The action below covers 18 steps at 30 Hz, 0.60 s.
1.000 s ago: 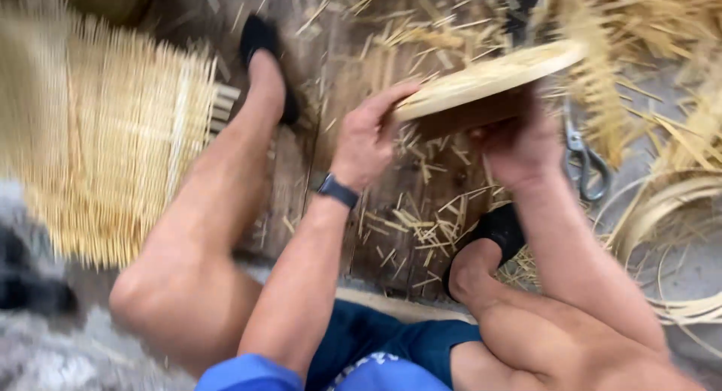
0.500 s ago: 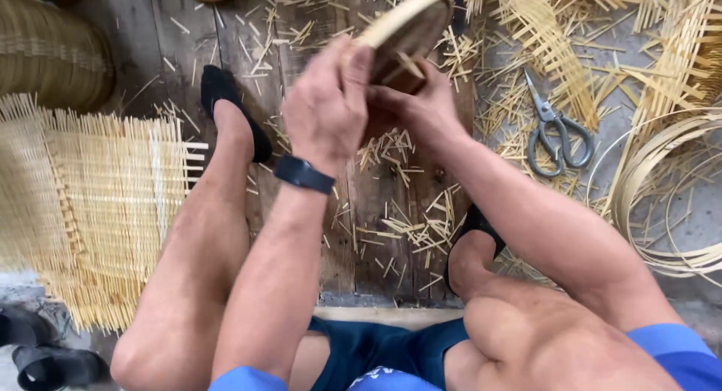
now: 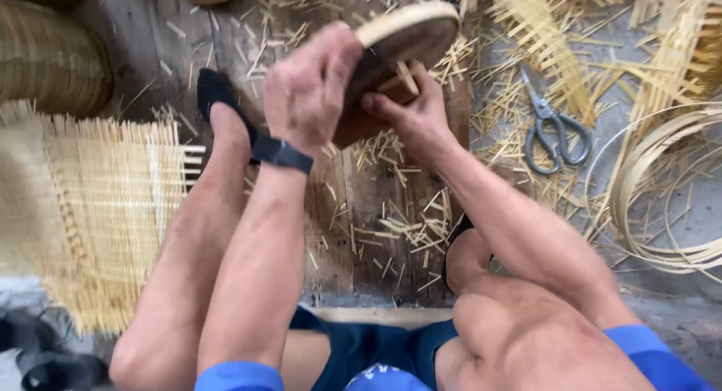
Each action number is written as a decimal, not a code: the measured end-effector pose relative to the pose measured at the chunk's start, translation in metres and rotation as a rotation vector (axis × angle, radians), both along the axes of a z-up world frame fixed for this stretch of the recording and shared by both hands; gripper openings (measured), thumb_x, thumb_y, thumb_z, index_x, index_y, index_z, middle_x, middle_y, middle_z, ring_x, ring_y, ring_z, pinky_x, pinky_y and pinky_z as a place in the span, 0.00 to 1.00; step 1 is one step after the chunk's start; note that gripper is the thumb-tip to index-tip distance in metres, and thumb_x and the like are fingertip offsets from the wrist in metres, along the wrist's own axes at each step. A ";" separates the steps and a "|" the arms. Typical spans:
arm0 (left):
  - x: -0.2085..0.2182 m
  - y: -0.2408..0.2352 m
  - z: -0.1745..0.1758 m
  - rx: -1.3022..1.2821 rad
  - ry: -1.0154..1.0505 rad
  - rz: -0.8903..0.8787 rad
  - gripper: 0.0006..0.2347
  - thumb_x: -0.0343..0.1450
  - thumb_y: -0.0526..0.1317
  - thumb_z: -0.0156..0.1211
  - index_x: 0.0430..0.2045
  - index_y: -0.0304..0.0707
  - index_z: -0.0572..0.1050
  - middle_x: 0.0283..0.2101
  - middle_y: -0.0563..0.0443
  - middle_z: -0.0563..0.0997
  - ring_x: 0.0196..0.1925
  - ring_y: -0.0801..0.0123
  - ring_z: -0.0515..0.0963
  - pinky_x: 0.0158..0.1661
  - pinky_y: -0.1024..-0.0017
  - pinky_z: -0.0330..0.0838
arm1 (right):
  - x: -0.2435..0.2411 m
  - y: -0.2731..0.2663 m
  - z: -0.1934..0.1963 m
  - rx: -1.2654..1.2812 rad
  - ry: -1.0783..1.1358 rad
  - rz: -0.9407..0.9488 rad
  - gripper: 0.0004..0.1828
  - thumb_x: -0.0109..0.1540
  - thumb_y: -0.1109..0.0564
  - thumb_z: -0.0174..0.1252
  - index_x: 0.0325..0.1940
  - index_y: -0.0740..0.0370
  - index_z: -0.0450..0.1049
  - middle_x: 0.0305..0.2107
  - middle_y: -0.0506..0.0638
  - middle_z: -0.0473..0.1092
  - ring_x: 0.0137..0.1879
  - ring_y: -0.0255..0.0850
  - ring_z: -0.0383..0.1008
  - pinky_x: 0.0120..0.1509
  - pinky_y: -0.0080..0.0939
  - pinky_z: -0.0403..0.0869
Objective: The person sits on the floor of a bamboo workshop and trims the protruding ends of a round woven bamboo mat with scissors, holding the mat steady with a wooden block. They then fit a thin bamboo rim ring around the mat's edge and press the mat into shape by hand.
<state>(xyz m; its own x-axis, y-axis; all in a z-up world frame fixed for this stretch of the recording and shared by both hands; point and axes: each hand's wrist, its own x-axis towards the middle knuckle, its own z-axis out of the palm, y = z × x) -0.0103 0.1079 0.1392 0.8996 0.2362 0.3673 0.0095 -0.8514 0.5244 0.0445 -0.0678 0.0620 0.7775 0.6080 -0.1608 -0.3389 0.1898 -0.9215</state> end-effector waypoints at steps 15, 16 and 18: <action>0.008 0.092 -0.021 -0.141 0.081 0.151 0.18 0.83 0.53 0.49 0.52 0.37 0.76 0.30 0.51 0.78 0.30 0.73 0.75 0.29 0.69 0.72 | -0.023 -0.146 -0.110 0.129 0.398 0.010 0.35 0.62 0.61 0.63 0.72 0.62 0.61 0.60 0.57 0.67 0.64 0.49 0.70 0.67 0.52 0.74; 0.001 0.111 -0.028 -0.148 0.027 0.160 0.18 0.85 0.52 0.50 0.47 0.32 0.76 0.35 0.48 0.79 0.35 0.71 0.75 0.35 0.69 0.75 | -0.032 -0.150 -0.122 0.057 0.443 -0.051 0.31 0.63 0.60 0.62 0.71 0.63 0.63 0.60 0.58 0.68 0.64 0.48 0.71 0.66 0.52 0.75; -0.005 0.125 -0.019 -0.258 0.137 0.273 0.19 0.84 0.53 0.51 0.42 0.31 0.77 0.33 0.46 0.77 0.34 0.69 0.71 0.36 0.67 0.73 | -0.039 -0.152 -0.135 -0.014 0.484 -0.107 0.28 0.65 0.60 0.60 0.69 0.65 0.64 0.59 0.58 0.69 0.63 0.47 0.71 0.66 0.51 0.75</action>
